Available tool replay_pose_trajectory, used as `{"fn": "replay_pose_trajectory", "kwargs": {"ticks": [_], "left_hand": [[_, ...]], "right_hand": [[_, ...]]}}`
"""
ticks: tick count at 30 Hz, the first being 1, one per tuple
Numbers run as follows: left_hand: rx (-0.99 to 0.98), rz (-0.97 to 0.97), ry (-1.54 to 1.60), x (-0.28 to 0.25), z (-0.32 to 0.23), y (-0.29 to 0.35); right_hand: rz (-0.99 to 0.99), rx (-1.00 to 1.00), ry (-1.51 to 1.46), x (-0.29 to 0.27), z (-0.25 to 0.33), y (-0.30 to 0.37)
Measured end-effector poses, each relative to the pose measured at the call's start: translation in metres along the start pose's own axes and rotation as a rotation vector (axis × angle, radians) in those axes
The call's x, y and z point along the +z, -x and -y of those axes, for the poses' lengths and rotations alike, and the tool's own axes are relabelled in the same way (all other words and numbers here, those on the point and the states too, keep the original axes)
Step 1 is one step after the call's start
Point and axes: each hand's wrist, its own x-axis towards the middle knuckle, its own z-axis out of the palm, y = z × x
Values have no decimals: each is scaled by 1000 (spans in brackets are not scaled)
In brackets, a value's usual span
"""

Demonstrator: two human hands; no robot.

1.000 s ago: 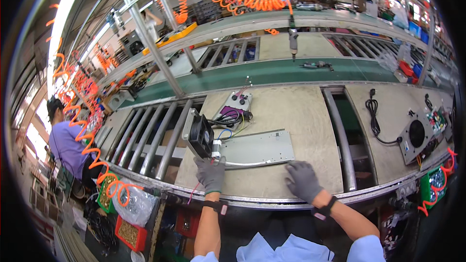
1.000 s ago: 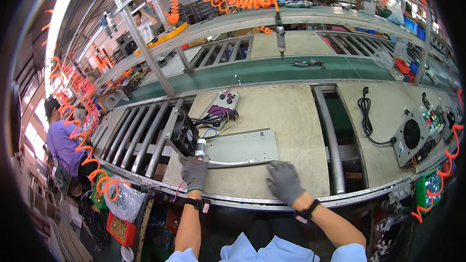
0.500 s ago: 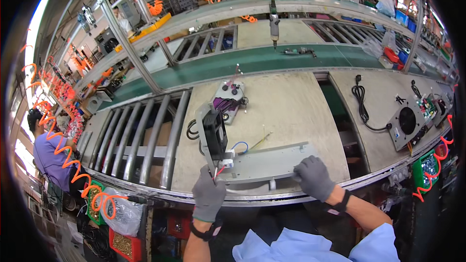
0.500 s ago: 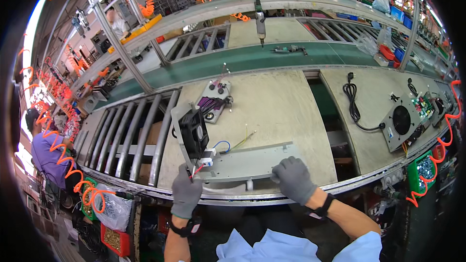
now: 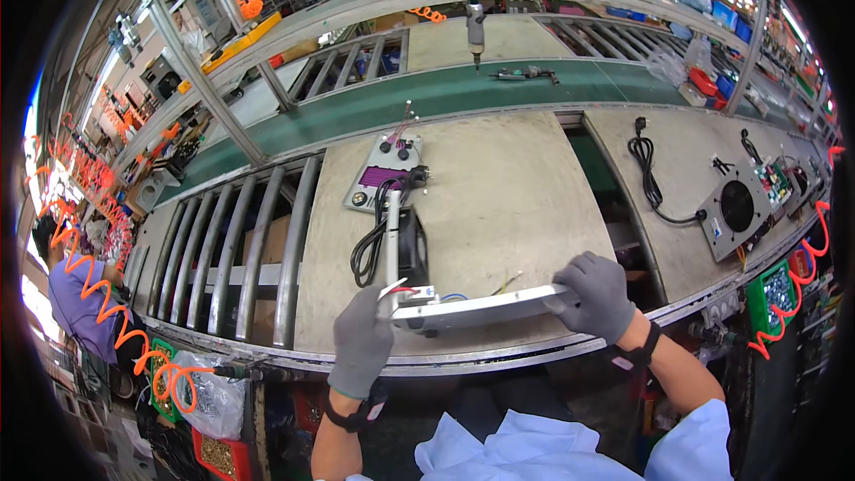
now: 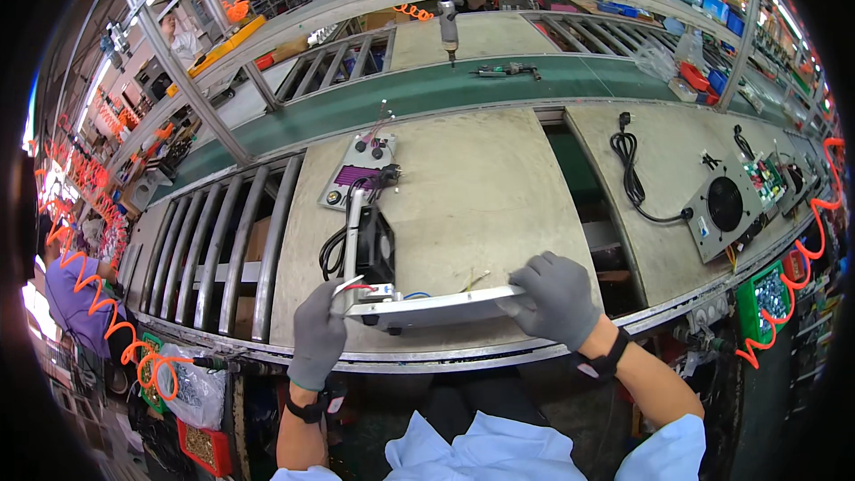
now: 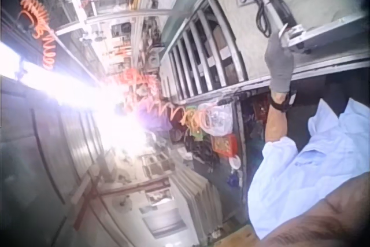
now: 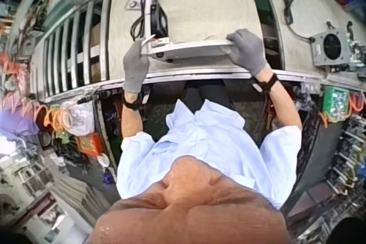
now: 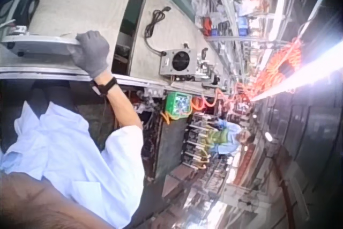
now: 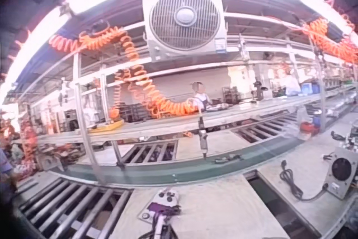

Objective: Assembling an electronic power inverter unit on a factory production line.

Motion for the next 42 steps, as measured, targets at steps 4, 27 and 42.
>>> {"fn": "replay_pose_trajectory", "kwargs": {"ticks": [4,27,42], "left_hand": [[-183,91,101,-15,18,12],[-267,-429,-558,-38,72,158],[-994,-560,-864,-288,119,440]], "right_hand": [[30,-73,32,17,-10,-10],[286,-449,-63,121,158,-112],[246,-394,16,132,157,-97]]}}
